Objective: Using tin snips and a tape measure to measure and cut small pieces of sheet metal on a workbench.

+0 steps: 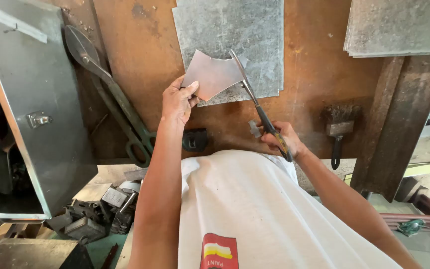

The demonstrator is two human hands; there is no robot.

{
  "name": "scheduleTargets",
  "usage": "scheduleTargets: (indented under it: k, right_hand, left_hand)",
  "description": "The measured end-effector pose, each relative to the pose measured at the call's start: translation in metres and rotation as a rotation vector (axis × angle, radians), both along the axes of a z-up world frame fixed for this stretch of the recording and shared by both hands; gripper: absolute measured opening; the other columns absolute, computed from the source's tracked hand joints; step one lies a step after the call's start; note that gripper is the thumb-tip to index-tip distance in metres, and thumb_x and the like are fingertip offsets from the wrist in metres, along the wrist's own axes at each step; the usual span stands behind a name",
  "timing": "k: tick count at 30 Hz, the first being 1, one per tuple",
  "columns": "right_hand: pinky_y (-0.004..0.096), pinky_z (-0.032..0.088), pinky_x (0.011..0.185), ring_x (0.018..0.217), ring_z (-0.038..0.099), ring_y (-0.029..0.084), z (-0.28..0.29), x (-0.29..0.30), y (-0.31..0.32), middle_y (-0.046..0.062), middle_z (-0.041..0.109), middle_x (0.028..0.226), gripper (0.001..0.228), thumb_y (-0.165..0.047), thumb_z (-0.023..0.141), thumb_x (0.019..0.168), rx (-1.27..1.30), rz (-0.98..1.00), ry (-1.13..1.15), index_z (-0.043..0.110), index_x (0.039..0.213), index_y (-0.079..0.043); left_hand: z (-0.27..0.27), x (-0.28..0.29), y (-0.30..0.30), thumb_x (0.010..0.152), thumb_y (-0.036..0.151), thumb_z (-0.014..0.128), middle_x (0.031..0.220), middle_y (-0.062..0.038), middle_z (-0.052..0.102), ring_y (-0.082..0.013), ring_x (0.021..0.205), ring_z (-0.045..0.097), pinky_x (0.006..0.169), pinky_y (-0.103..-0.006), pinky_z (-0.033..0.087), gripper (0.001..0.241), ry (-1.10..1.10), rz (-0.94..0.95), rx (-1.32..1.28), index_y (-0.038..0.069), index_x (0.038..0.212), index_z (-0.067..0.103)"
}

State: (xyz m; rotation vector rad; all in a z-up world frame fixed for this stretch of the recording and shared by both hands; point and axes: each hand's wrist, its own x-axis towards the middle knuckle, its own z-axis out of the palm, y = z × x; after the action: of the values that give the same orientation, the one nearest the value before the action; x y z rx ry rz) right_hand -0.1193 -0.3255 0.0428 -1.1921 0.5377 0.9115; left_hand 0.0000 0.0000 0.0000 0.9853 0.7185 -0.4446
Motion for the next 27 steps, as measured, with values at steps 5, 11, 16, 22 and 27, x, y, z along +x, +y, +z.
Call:
scheduleTargets:
  k: [5, 11, 16, 22, 27]
  right_hand:
    - [0.025, 0.037, 0.046, 0.055, 0.046, 0.008, 0.003, 0.002, 0.001, 0.004, 0.059, 0.080, 0.046, -0.009, 0.070, 0.082, -0.029, 0.020, -0.011, 0.064, 0.126, 0.005]
    - [0.029, 0.046, 0.062, 0.073, 0.056, 0.013, 0.018, -0.004, -0.016, 0.004, 0.061, 0.085, 0.064, -0.045, 0.077, 0.086, -0.057, 0.193, -0.037, 0.065, 0.126, 0.004]
    - [0.035, 0.051, 0.087, 0.103, 0.061, 0.019, 0.022, -0.019, -0.036, 0.005, 0.062, 0.117, 0.083, -0.062, 0.073, 0.086, -0.298, 0.237, -0.414, 0.058, 0.137, 0.002]
    - [0.045, 0.052, 0.101, 0.115, 0.064, 0.035, 0.050, 0.014, -0.029, 0.021, 0.068, 0.123, 0.089, -0.060, 0.080, 0.072, -0.901, -0.021, -0.255, 0.057, 0.134, 0.001]
    - [0.051, 0.052, 0.090, 0.117, 0.056, 0.042, 0.071, 0.048, -0.034, 0.026, 0.063, 0.118, 0.057, -0.050, 0.085, 0.083, -1.490, 0.688, -0.368, 0.074, 0.116, -0.004]
  left_hand:
    - [0.014, 0.003, -0.003, 0.091, 0.002, 0.072, 0.109, -0.010, 0.072, -0.0204, 0.093, 0.072, 0.076, -0.0390, 0.064, 0.041, 0.009, -0.001, 0.002, -0.002, 0.131, 0.062]
    - [-0.008, -0.002, 0.005, 0.090, 0.001, 0.072, 0.108, -0.010, 0.070, -0.0222, 0.093, 0.070, 0.079, -0.0426, 0.064, 0.038, -0.042, 0.129, 0.006, 0.000, 0.127, 0.062]
    - [0.038, 0.008, 0.024, 0.090, 0.004, 0.071, 0.109, -0.009, 0.071, -0.0231, 0.096, 0.072, 0.081, -0.0422, 0.062, 0.035, -0.074, 0.220, 0.070, 0.004, 0.123, 0.059]
    - [0.050, 0.002, 0.026, 0.090, 0.003, 0.072, 0.109, -0.012, 0.072, -0.0239, 0.093, 0.072, 0.084, -0.0461, 0.064, 0.034, -0.126, 0.151, 0.135, 0.002, 0.121, 0.059]
    - [0.044, -0.009, 0.021, 0.089, 0.002, 0.074, 0.105, -0.011, 0.071, -0.0209, 0.088, 0.068, 0.081, -0.0455, 0.063, 0.035, -0.076, 0.208, 0.157, 0.001, 0.121, 0.059]
